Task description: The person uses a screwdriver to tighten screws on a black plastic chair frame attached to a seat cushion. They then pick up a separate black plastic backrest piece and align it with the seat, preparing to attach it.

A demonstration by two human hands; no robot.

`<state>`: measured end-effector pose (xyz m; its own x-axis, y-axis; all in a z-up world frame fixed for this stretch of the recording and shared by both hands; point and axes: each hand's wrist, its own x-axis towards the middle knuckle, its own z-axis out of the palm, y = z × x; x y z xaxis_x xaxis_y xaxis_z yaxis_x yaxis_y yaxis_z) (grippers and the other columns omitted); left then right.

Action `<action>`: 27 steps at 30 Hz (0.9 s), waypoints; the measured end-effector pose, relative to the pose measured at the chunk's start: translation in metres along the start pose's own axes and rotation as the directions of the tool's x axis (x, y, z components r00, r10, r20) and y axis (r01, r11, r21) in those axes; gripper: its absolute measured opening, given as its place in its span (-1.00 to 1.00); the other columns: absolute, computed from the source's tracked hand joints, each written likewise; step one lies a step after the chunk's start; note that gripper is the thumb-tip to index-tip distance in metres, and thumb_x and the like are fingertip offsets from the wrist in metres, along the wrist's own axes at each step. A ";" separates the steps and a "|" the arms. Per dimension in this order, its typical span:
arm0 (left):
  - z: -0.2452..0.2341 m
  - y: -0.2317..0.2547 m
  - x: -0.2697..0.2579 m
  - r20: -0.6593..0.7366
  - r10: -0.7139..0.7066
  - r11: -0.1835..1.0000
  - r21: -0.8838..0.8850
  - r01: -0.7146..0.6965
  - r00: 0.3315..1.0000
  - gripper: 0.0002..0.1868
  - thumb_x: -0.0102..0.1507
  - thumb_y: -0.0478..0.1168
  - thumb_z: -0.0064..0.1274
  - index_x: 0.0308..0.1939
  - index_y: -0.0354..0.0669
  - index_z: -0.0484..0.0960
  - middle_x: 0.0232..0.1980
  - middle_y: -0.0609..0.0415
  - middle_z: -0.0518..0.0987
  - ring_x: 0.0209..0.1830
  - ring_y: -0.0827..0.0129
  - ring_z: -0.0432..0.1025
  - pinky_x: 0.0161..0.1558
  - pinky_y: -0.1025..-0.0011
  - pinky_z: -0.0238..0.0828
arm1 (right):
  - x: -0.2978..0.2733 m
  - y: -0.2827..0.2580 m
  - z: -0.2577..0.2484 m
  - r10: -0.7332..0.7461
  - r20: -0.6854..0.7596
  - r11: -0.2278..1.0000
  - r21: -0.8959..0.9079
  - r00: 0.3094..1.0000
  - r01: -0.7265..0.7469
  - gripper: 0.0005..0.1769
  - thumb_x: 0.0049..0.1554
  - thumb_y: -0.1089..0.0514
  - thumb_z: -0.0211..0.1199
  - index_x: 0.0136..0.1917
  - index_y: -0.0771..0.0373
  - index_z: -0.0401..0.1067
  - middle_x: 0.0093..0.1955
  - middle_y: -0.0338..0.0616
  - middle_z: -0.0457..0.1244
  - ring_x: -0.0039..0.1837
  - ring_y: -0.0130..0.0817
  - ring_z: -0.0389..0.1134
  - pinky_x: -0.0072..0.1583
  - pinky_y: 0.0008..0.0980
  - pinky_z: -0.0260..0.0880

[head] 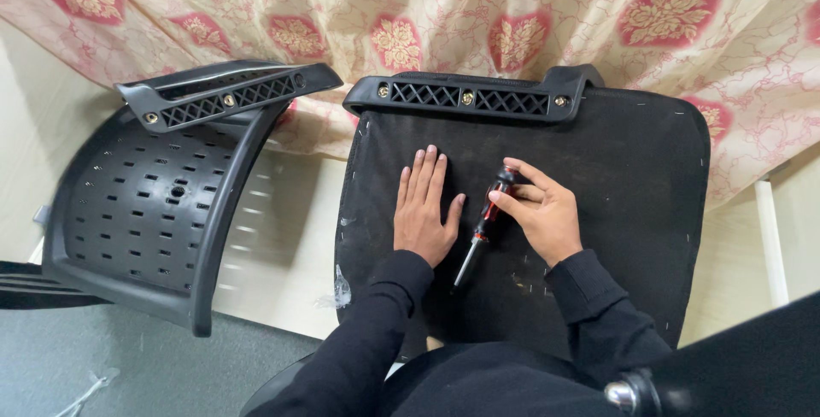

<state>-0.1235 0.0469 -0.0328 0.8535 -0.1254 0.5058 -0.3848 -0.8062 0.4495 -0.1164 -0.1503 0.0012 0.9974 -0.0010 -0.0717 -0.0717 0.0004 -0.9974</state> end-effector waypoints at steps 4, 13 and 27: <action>-0.001 0.001 -0.001 0.004 0.002 1.000 0.002 -0.002 1.000 -0.31 0.38 -0.07 -0.01 0.53 -0.30 0.22 0.63 -0.13 0.17 0.68 0.10 -0.02 0.61 0.11 -0.15 | 0.002 0.002 0.000 -0.001 -0.003 1.000 -0.014 1.000 0.001 -0.33 0.04 0.31 0.41 0.42 0.26 0.39 0.04 -0.01 0.46 0.03 -0.40 0.51 0.09 -0.51 0.50; 0.002 0.001 -0.001 0.010 -0.010 0.999 0.037 0.009 1.000 -0.30 0.38 -0.06 -0.01 0.54 -0.28 0.21 0.63 -0.11 0.17 0.68 0.14 -0.02 0.61 0.12 -0.17 | 0.001 0.001 -0.001 0.001 0.006 1.000 -0.007 1.000 -0.001 -0.32 0.03 0.29 0.43 0.43 0.25 0.39 0.03 -0.03 0.45 0.01 -0.42 0.50 0.08 -0.52 0.49; 0.003 0.003 0.002 -0.007 -0.018 1.000 0.013 0.018 1.000 -0.31 0.35 -0.08 0.02 0.50 -0.31 0.27 0.61 -0.13 0.20 0.67 0.09 0.00 0.60 0.10 -0.18 | 0.003 0.002 -0.003 0.005 0.013 1.000 -0.014 1.000 -0.005 -0.34 0.02 0.27 0.46 0.40 0.24 0.42 0.03 -0.08 0.45 0.01 -0.48 0.47 0.08 -0.53 0.48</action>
<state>-0.1217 0.0431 -0.0324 0.8578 -0.1064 0.5028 -0.3643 -0.8159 0.4489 -0.1136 -0.1534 -0.0015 0.9970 0.0123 -0.0765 -0.0764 -0.0132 -0.9970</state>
